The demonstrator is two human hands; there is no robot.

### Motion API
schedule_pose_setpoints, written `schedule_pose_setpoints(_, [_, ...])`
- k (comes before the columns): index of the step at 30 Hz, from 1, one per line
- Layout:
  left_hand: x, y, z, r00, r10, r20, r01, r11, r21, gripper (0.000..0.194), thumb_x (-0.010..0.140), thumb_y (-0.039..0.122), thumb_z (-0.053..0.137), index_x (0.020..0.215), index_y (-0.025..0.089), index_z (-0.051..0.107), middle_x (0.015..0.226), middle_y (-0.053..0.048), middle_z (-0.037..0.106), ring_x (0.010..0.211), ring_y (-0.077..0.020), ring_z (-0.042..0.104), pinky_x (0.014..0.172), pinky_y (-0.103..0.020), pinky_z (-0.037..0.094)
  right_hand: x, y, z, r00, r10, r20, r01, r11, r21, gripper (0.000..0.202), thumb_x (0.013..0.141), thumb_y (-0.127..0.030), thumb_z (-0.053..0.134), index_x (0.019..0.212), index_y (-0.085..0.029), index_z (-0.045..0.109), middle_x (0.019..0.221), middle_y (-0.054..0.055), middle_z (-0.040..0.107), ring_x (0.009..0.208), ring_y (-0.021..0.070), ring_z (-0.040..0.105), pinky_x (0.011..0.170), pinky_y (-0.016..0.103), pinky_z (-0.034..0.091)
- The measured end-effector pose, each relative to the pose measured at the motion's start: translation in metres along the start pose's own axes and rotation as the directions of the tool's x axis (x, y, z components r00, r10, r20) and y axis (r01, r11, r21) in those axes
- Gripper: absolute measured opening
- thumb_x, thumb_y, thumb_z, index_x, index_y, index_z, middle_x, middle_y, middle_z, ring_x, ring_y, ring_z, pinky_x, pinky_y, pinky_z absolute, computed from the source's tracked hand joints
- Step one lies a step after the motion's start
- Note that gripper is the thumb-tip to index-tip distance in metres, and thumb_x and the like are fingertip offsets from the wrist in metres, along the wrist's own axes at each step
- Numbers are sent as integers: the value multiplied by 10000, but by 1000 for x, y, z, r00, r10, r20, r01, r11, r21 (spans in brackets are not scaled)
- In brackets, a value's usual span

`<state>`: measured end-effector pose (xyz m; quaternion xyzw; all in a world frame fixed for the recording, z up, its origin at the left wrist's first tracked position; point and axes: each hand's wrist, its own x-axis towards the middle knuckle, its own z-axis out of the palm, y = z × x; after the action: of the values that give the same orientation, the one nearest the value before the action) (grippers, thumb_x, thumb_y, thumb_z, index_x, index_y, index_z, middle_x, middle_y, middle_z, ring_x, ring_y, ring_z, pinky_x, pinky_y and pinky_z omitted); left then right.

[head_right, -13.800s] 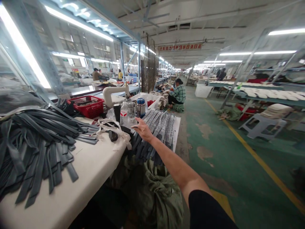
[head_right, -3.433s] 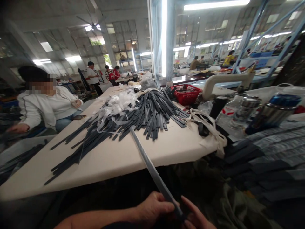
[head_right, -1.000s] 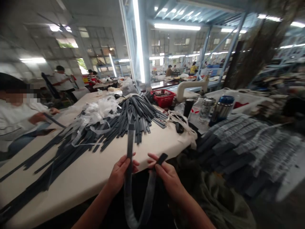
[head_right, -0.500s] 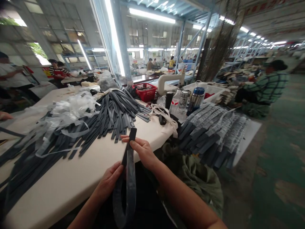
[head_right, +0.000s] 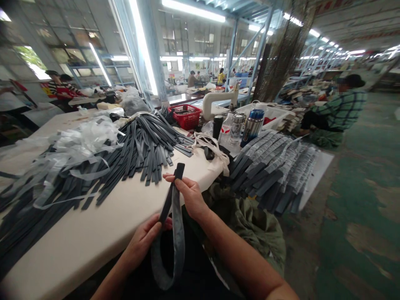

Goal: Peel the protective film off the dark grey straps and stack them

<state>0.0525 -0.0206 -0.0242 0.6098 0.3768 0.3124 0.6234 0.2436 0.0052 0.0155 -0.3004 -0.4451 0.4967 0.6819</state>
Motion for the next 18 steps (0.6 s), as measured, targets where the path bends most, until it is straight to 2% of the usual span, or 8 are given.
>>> schedule_pose_setpoints(2, [6, 6, 4, 996, 81, -28, -82, 995, -58, 568, 851, 545, 618, 1306, 207, 597, 1147, -96, 704, 1029, -267, 636, 938, -352, 478, -4, 3, 5, 999, -38, 37, 40, 997, -58, 240, 910, -460, 631, 970, -282, 779, 1189, 19, 728, 1249, 244, 575, 1162, 435, 310])
schedule_pose_setpoints(4, [14, 12, 10, 989, 138, -48, -142, 985, -96, 661, 793, 569, 676, 1336, 209, 565, 1174, -103, 690, 1009, -273, 637, 906, -351, 495, -9, 5, 10, 991, -82, 104, 96, 986, -135, 240, 943, -430, 595, 1004, -281, 773, 1214, 20, 715, 1270, 240, 557, 1154, 427, 322])
schedule_pose_setpoints(7, [22, 17, 20, 996, 77, -53, -81, 993, -85, 502, 822, 559, 644, 1153, 182, 663, 970, -85, 726, 828, -233, 647, 766, -317, 510, -15, 4, 13, 984, -84, 159, 112, 979, -172, 246, 963, -409, 572, 1025, -277, 770, 1223, 28, 708, 1282, 246, 547, 1137, 435, 347])
schedule_pose_setpoints(9, [21, 17, 25, 998, 30, -50, -30, 999, -13, 406, 879, 542, 571, 995, 178, 707, 844, -70, 721, 766, -214, 633, 737, -302, 496, -17, 0, 10, 990, -68, 122, 85, 987, -134, 237, 967, -396, 570, 994, -280, 775, 1190, 25, 723, 1273, 249, 557, 1141, 447, 342])
schedule_pose_setpoints(12, [9, 8, 33, 999, 37, -4, -36, 989, 143, 405, 874, 559, 568, 854, 192, 739, 802, -65, 707, 782, -221, 620, 761, -299, 491, -21, -9, -1, 996, -89, 4, 89, 994, -63, 228, 961, -376, 582, 931, -274, 784, 1118, 20, 750, 1246, 253, 581, 1152, 459, 329])
schedule_pose_setpoints(15, [-5, -9, 40, 998, 7, 57, -19, 980, 200, 437, 818, 623, 603, 808, 214, 756, 772, -61, 697, 756, -231, 613, 729, -302, 507, -31, -20, -13, 986, -141, -85, 137, 989, -48, 222, 953, -366, 595, 905, -260, 785, 1067, 28, 764, 1192, 250, 618, 1130, 452, 368])
schedule_pose_setpoints(18, [-10, -28, 47, 995, -32, 93, 15, 984, 177, 473, 774, 686, 604, 826, 247, 771, 825, -60, 730, 837, -268, 647, 769, -317, 532, -42, -33, -26, 983, -152, -102, 143, 986, -89, 249, 967, -373, 573, 927, -234, 775, 1052, 50, 764, 1080, 234, 677, 1027, 421, 484])
